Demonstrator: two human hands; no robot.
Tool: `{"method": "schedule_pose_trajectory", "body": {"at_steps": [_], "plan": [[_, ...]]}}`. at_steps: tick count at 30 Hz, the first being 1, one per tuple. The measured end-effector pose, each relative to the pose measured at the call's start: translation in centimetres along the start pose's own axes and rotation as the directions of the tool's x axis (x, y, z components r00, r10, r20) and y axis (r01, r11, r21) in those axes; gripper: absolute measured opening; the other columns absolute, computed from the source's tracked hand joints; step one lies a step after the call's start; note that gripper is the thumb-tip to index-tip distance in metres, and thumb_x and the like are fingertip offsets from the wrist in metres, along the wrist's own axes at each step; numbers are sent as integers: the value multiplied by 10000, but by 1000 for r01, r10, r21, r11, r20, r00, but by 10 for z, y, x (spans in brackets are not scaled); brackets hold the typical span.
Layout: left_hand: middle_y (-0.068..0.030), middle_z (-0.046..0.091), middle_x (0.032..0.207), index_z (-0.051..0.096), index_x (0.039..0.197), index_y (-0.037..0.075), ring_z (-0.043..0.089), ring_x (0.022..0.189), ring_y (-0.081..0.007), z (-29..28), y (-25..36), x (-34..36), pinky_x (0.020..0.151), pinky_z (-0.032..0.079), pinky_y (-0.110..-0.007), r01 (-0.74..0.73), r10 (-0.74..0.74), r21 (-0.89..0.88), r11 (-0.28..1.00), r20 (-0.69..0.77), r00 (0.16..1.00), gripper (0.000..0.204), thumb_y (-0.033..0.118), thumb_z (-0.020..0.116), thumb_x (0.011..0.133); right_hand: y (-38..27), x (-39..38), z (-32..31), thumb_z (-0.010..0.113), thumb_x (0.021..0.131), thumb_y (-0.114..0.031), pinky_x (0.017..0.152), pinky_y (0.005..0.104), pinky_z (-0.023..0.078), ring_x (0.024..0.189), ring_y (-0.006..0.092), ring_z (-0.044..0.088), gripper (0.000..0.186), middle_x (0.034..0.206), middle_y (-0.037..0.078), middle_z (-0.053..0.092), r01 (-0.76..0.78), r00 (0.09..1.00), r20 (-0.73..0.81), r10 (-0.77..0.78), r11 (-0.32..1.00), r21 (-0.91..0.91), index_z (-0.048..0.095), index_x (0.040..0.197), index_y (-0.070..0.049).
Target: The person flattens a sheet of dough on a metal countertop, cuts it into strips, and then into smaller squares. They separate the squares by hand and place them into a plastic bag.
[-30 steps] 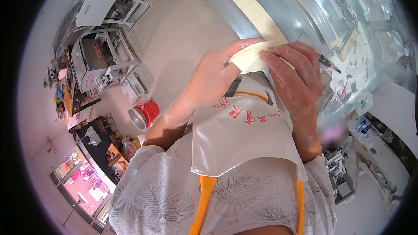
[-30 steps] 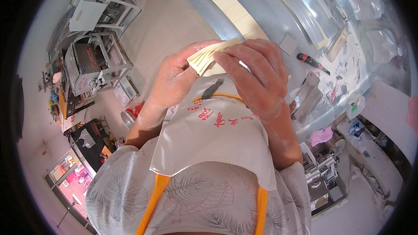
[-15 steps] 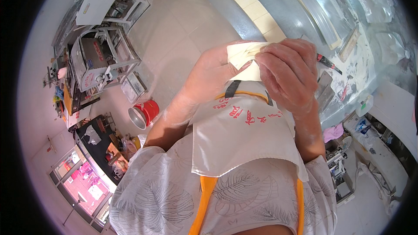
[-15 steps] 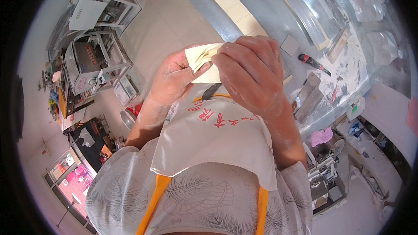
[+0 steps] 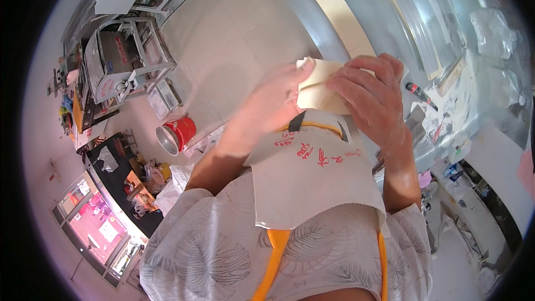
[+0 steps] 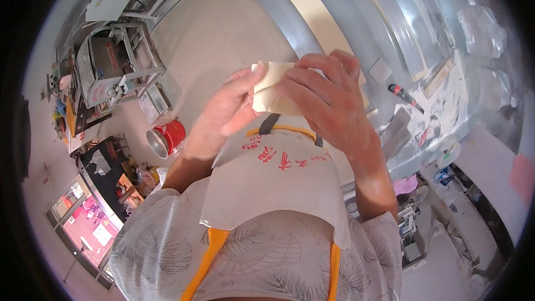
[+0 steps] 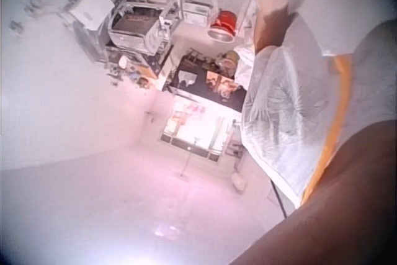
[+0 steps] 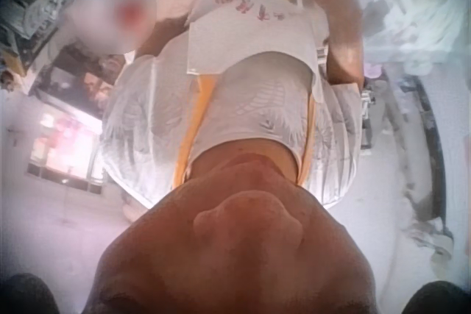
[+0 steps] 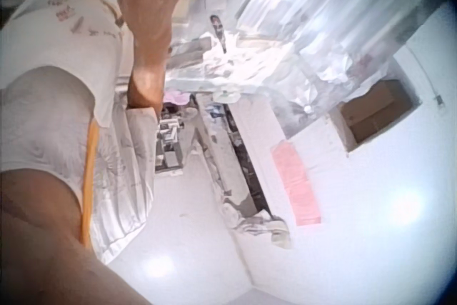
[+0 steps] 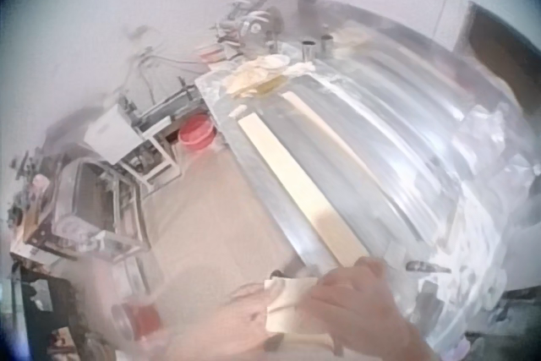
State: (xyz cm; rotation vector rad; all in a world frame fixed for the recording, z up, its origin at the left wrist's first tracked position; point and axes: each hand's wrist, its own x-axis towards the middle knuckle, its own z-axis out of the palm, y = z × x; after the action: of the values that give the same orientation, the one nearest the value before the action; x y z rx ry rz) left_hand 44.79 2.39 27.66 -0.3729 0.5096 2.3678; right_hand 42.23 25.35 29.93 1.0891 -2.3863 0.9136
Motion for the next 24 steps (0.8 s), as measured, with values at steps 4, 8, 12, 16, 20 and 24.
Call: {"method": "schedule_pose_trajectory", "body": {"at_steps": [4,8,12,16,20,24], "plan": [[-136,689,1312,592,1356,-57,692,1192,-225,-42,18,21,996,588,-384,-13,76,251,968,-240,968,382,239,592,1114,2,14,3,748,814,31,926,465,516,994,294,689,253,1058,123,714,-122,991,-35,131,974,191,723,1044,-71],[-154,687,1319,570,1387,-70,688,1206,-232,-63,44,19,1036,577,-392,-114,220,312,943,-327,919,425,263,572,1124,27,25,23,690,907,53,843,383,573,896,302,708,229,1071,160,702,-407,899,13,438,825,392,663,1122,-22],[-161,686,1325,560,1402,-77,688,1209,-238,-76,75,16,1057,570,-394,-165,281,324,932,-355,892,443,272,565,1129,66,45,44,644,1016,-36,759,368,603,918,224,707,178,1065,126,700,-708,675,271,686,499,500,611,1189,-9],[-152,688,1328,565,1397,-75,688,1204,-234,-66,116,16,1055,568,-387,-245,347,311,918,-331,878,435,260,586,1120,116,82,91,638,1045,-139,572,353,637,895,198,696,235,1026,107,660,-846,461,496,736,195,496,595,1192,39],[-141,688,1328,572,1392,-68,685,1209,-225,-68,138,23,1061,561,-377,-293,426,401,868,-299,854,417,238,605,1111,219,213,140,699,1008,-191,786,399,643,837,197,711,316,1052,86,680,-599,666,418,618,108,794,631,1247,6],[-118,691,1323,573,1395,-62,676,1217,-204,-55,155,39,1078,546,-362,-283,462,524,803,-249,851,416,240,604,1112,261,324,125,641,1068,-323,1006,358,559,1164,226,696,465,1252,106,702,-410,839,94,536,509,757,588,1366,31]]}}
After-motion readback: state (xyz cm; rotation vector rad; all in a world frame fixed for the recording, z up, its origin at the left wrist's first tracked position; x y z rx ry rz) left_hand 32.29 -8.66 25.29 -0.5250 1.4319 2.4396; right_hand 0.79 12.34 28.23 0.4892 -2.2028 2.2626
